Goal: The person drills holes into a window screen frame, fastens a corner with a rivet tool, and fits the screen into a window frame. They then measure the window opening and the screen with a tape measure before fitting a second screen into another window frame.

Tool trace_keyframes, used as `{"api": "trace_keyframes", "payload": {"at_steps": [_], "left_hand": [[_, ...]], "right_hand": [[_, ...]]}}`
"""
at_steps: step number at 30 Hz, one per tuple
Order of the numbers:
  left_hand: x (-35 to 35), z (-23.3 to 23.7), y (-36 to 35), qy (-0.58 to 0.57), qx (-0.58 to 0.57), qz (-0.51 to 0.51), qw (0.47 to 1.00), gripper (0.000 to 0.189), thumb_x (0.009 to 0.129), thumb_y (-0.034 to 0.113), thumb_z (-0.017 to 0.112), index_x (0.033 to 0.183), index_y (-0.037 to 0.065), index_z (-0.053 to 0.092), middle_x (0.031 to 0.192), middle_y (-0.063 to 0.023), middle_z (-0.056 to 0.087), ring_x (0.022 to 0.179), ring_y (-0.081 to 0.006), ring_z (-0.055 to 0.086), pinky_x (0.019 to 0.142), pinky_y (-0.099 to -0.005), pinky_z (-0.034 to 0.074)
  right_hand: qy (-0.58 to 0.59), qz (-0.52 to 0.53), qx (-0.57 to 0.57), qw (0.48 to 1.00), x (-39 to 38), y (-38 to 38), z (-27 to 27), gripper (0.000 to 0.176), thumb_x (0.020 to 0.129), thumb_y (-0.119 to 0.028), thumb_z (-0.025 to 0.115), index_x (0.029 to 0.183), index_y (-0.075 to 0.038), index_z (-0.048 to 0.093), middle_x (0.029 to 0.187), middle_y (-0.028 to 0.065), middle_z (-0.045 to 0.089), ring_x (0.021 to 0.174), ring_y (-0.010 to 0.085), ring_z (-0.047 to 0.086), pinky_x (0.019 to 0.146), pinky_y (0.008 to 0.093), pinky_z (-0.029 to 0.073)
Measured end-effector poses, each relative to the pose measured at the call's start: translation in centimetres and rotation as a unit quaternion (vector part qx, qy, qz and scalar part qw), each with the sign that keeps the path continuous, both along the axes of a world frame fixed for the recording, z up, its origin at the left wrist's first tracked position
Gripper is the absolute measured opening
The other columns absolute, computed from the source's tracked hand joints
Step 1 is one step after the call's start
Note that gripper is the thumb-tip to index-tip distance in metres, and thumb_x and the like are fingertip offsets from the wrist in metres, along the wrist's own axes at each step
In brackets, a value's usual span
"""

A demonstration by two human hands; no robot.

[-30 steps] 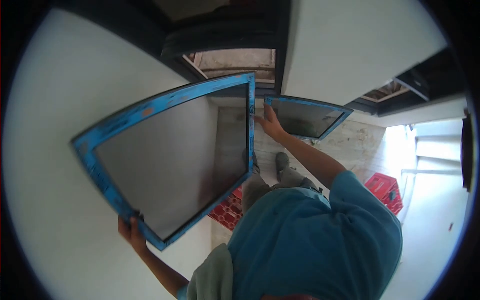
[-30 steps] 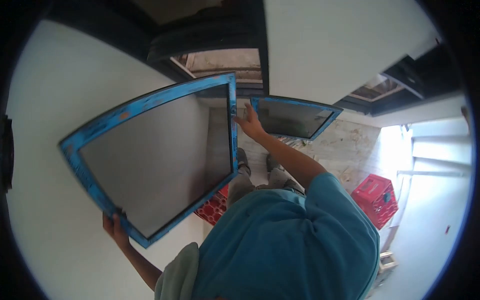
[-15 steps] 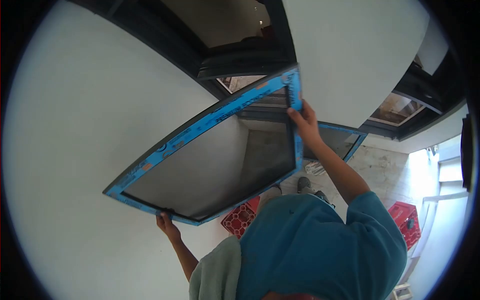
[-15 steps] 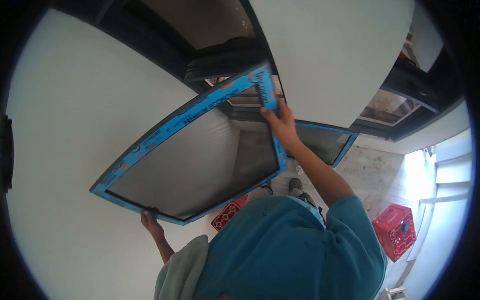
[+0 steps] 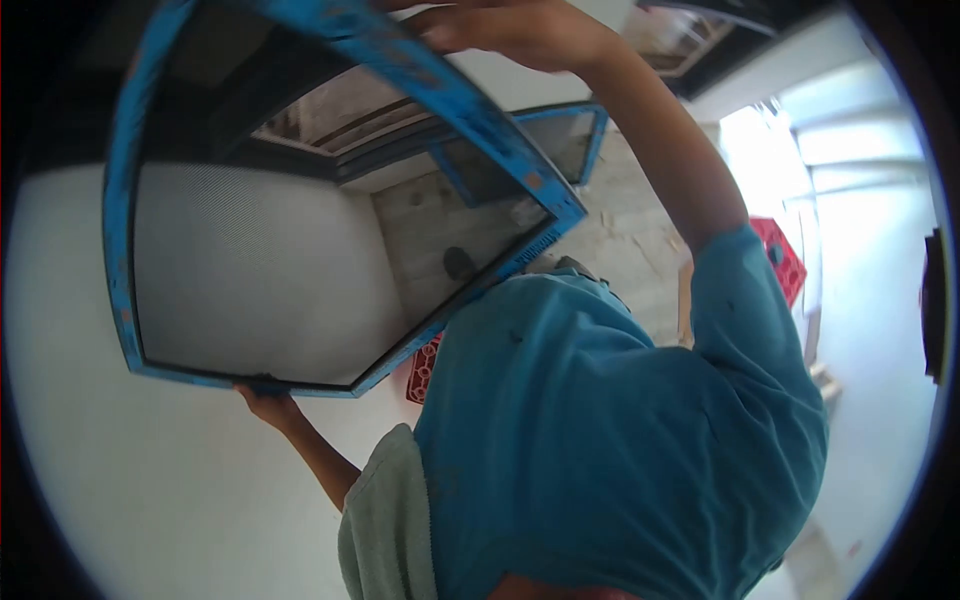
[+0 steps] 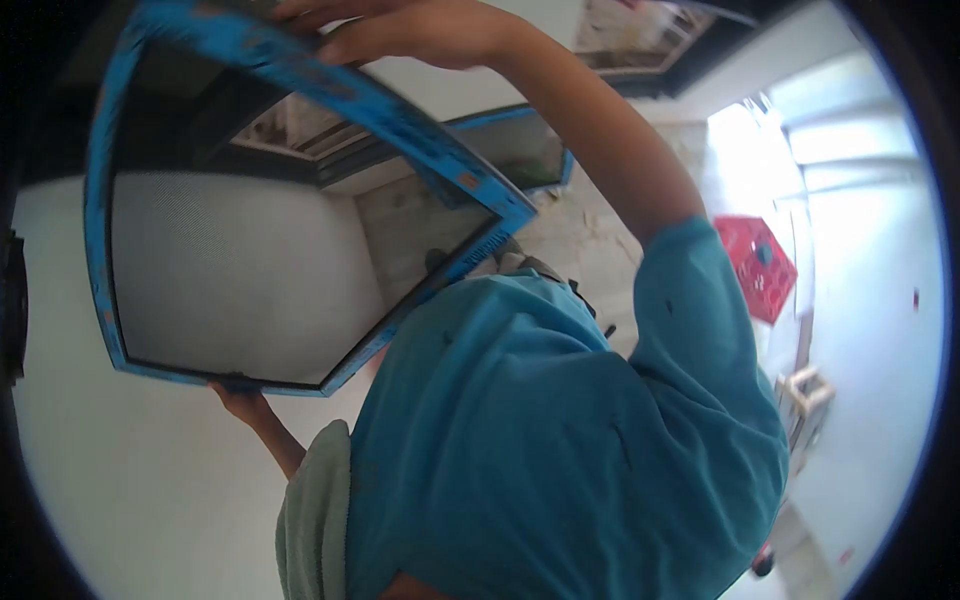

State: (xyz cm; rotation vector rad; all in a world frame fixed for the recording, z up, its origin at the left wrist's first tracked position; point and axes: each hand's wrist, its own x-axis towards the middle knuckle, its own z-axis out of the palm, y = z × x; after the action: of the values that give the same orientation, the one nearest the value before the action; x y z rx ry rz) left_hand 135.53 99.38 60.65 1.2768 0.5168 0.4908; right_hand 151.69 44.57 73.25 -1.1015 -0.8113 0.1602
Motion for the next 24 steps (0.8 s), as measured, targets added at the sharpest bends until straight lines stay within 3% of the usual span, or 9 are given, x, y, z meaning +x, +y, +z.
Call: {"api": "trace_keyframes", "payload": {"at_steps": [7, 8, 12, 14, 17, 19, 22, 23, 24], "left_hand": [[-1.1, 2.0, 2.5, -0.03, -0.072, -0.021, 0.997, 0.033, 0.09, 0.044, 0.052, 0.095, 0.012, 0.056, 0.077, -0.002, 0.058, 0.067, -0.015, 0.053, 0.061, -0.0296, 0.044], [0.9, -0.3, 1.5, -0.028, -0.075, -0.015, 0.997, 0.033, 0.09, 0.044, 0.053, 0.096, 0.011, 0.056, 0.077, -0.0022, 0.058, 0.067, -0.0154, 0.053, 0.061, -0.0297, 0.044], [0.2, 0.9, 2.3, -0.107, -0.069, -0.049, 0.991, 0.043, 0.089, 0.043, 0.054, 0.11, 0.006, 0.054, 0.095, -0.0072, 0.059, 0.084, -0.0203, 0.055, 0.074, -0.0345, 0.046], [-0.2, 5.1, 1.5, -0.158, -0.008, -0.005, 0.987, 0.05, 0.089, 0.042, 0.054, 0.117, 0.001, 0.051, 0.107, -0.0105, 0.058, 0.096, -0.0231, 0.054, 0.083, -0.0378, 0.044], [0.6, 12.7, 1.8, -0.214, 0.175, -0.007, 0.961, 0.053, 0.091, 0.036, 0.053, 0.122, -0.007, 0.046, 0.119, -0.0161, 0.053, 0.11, -0.0257, 0.049, 0.094, -0.0412, 0.039], [1.7, 17.7, 0.8, -0.207, 0.268, 0.003, 0.941, 0.046, 0.091, 0.03, 0.055, 0.119, -0.006, 0.049, 0.112, -0.0125, 0.057, 0.102, -0.0215, 0.052, 0.091, -0.0352, 0.039], [4.9, 24.8, -2.3, -0.233, 0.345, -0.06, 0.907, 0.031, 0.091, 0.021, 0.056, 0.11, -0.005, 0.056, 0.094, -0.0018, 0.056, 0.084, -0.009, 0.049, 0.076, -0.0239, 0.039], [5.4, 27.5, -5.0, -0.23, 0.404, -0.072, 0.883, 0.032, 0.09, 0.02, 0.057, 0.111, -0.005, 0.056, 0.089, 0.001, 0.055, 0.081, -0.0061, 0.045, 0.073, -0.0204, 0.037], [5.7, 29.2, -7.4, -0.256, 0.425, -0.088, 0.864, 0.033, 0.089, 0.021, 0.059, 0.11, -0.004, 0.056, 0.088, 0.0012, 0.055, 0.08, -0.0063, 0.046, 0.073, -0.0207, 0.037]], "right_hand": [[-0.021, -0.022, -0.192, 0.981, -3.6, 1.9, 10.7, 0.065, 0.074, -0.013, 0.06, 0.13, 0.008, 0.036, 0.116, 0.0216, 0.054, 0.104, 0.0286, 0.053, 0.092, 0.0342, 0.04], [-0.038, -0.033, -0.2, 0.979, -1.5, 0.8, 8.5, 0.065, 0.074, -0.013, 0.06, 0.13, 0.008, 0.036, 0.116, 0.0217, 0.054, 0.104, 0.0285, 0.053, 0.093, 0.0346, 0.04], [-0.072, -0.112, -0.234, 0.963, -3.0, -1.5, 9.3, 0.063, 0.075, -0.013, 0.061, 0.129, 0.008, 0.035, 0.117, 0.0234, 0.05, 0.11, 0.0322, 0.05, 0.095, 0.0392, 0.04], [-0.336, -0.429, -0.274, 0.793, -6.2, -1.9, 10.7, 0.06, 0.076, -0.011, 0.06, 0.128, 0.007, 0.036, 0.119, 0.0256, 0.046, 0.119, 0.0365, 0.041, 0.096, 0.0431, 0.039], [-0.588, -0.486, -0.33, 0.556, -8.6, -5.0, 15.6, 0.063, 0.075, -0.014, 0.059, 0.131, 0.004, 0.034, 0.129, 0.0204, 0.04, 0.125, 0.0339, 0.035, 0.101, 0.0472, 0.035], [-0.567, -0.491, -0.416, 0.514, -11.1, -4.9, 17.1, 0.066, 0.074, -0.015, 0.062, 0.132, 0.002, 0.036, 0.132, 0.0176, 0.041, 0.126, 0.0325, 0.036, 0.101, 0.0471, 0.035], [-0.515, -0.437, -0.424, 0.603, -10.1, -2.2, 17.0, 0.071, 0.065, -0.014, 0.07, 0.13, -0.001, 0.044, 0.129, 0.0208, 0.048, 0.12, 0.0351, 0.046, 0.097, 0.0452, 0.041], [-0.448, -0.366, -0.369, 0.727, -9.7, -2.0, 16.2, 0.058, 0.067, -0.015, 0.07, 0.12, 0.001, 0.051, 0.115, 0.0203, 0.057, 0.105, 0.0337, 0.057, 0.092, 0.0427, 0.044], [-0.365, -0.273, -0.414, 0.788, -9.8, -2.8, 15.5, 0.051, 0.069, -0.016, 0.07, 0.114, 0.002, 0.053, 0.102, 0.0182, 0.06, 0.093, 0.0302, 0.06, 0.085, 0.0398, 0.047]]}}
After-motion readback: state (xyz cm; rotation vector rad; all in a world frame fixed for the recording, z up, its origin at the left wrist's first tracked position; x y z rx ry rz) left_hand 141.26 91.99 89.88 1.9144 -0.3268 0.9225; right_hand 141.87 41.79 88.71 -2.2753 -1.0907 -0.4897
